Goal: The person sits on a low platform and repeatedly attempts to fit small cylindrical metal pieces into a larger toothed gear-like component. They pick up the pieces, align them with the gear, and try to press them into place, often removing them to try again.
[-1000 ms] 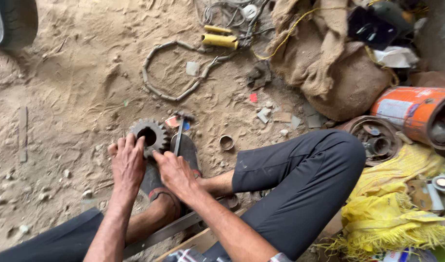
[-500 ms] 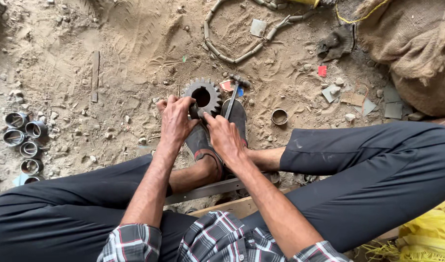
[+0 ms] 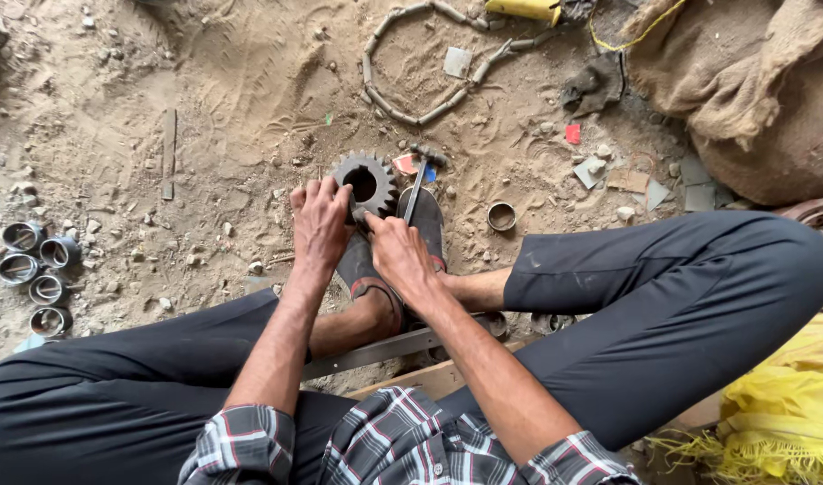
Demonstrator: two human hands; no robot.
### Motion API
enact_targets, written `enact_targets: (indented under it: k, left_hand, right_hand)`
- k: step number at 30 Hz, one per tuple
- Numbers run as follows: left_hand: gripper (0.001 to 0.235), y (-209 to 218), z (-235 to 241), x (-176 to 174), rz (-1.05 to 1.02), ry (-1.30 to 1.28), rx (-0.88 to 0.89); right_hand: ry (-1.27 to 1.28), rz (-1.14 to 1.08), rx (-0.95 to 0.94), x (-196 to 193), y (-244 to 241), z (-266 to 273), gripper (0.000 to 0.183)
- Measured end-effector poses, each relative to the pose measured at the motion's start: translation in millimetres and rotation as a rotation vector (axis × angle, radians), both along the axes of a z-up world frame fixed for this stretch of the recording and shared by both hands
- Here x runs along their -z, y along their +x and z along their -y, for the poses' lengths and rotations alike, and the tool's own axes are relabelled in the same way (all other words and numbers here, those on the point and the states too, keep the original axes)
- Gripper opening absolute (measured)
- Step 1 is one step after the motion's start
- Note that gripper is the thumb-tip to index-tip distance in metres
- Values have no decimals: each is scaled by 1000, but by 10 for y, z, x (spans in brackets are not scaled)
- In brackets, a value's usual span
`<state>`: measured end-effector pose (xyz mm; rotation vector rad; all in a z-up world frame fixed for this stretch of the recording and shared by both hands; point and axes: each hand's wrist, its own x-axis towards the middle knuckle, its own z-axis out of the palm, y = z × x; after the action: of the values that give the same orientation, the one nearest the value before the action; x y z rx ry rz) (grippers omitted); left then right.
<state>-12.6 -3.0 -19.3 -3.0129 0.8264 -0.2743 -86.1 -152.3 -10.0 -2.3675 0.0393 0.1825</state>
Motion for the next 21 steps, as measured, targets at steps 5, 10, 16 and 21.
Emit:
enact_targets:
  k: [5,10,16,21]
  left_hand:
    - [63,76,-95,8,-298,-318,-5]
    - [65,139,-130,24,-428,-374,-34]
    - [69,267,-118,56,-407,-378,30]
    - [80,54,-111,150,-264,-199,-13]
  right_hand:
    - [-52,56,2,32,-19,-6,38]
    - [-132,26,-30,6,-48,-14,47]
    - [-169,83,-42,-40,-26,39,53]
    - [-92,8,-9,-49,14,-43,48]
